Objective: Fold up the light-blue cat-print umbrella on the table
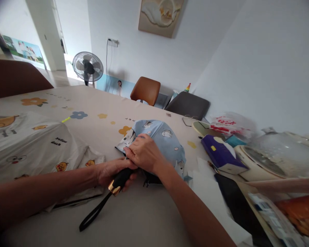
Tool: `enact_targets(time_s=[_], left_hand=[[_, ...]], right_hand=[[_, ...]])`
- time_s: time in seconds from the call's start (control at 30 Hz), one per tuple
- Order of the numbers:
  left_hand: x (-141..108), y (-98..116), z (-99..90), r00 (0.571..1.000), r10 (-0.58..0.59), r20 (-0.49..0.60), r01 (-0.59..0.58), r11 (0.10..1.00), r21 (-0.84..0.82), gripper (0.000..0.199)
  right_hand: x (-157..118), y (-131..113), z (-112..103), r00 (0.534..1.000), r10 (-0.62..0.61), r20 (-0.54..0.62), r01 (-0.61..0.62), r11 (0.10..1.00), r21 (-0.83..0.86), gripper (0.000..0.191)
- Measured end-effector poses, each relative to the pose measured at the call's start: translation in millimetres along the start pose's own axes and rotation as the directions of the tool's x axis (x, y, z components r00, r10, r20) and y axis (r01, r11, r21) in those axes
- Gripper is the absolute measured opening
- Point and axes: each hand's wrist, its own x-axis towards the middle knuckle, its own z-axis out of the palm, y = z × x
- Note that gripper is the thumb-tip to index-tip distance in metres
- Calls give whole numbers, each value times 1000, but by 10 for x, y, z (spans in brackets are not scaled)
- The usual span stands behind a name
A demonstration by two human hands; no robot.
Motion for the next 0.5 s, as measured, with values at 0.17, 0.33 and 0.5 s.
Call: enact_targets(time_s=[0.17, 0.33, 0.5], left_hand=[[20, -9, -3, 1000, 23, -11, -23, 1000, 12, 18], [34, -13, 6, 994, 102, -38, -102, 995, -17, 17], [24, 11, 30, 990, 57, -132, -63, 997, -36, 17]], right_hand=[[-10, 3, 68, 997, -27, 66, 26, 999, 20, 45], [-20, 10, 138, 991, -41, 128, 33, 997, 64, 42], [-28, 25, 194, 996, -5, 85, -3, 996, 94, 37]])
